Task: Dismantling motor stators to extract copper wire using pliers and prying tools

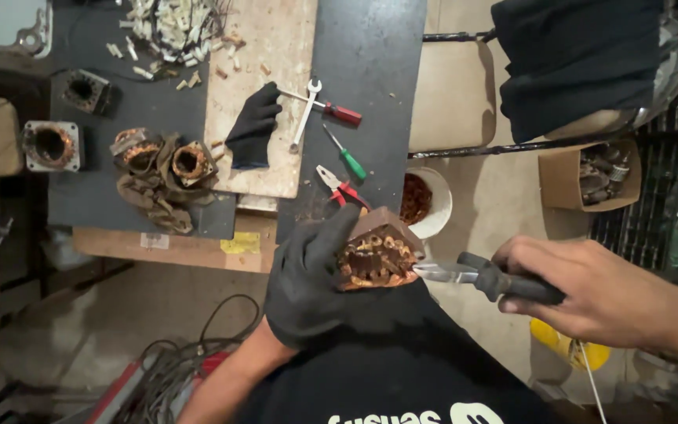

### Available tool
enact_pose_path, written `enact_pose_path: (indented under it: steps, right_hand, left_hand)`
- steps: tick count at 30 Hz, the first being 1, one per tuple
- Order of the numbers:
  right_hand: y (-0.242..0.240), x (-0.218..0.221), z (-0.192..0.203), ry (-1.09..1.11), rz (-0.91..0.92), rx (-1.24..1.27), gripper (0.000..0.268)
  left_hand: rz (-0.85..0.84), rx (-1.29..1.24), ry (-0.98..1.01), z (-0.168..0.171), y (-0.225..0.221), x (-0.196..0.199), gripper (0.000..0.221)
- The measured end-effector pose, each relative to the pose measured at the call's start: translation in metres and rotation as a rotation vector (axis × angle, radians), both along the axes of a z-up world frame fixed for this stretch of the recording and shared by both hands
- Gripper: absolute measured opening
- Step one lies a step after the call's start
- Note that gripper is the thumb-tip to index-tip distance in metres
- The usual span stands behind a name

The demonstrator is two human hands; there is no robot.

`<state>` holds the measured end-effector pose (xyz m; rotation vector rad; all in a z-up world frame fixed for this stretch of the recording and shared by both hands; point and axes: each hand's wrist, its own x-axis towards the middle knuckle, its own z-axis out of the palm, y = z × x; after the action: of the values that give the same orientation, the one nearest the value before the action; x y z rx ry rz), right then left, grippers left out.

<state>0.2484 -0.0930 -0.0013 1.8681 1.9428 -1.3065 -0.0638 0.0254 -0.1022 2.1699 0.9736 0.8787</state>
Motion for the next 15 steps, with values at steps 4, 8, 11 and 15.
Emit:
enact_pose_path:
  steps: [4, 8, 11, 15]
  right_hand:
    - [0.001, 0.003, 0.005, 0.109, 0.059, 0.043, 0.036]
    - [-0.001, 0.010, 0.009, 0.143, 0.038, -0.026, 0.033]
    - [-0.003, 0.019, 0.010, 0.100, 0.061, -0.060, 0.037]
    - [-0.003, 0.029, 0.016, 0.053, 0.098, -0.075, 0.043]
  left_hand:
    - [-0.059, 0.009, -0.012, 0.000, 0.004, 0.006, 0.101]
    - [-0.100, 0.028, -0.016, 0.000, 0.003, 0.011, 0.098]
    - [-0.117, 0.046, -0.020, 0.000, 0.001, 0.016, 0.096]
    - [-0.133, 0.064, -0.022, 0.001, -0.005, 0.022, 0.094]
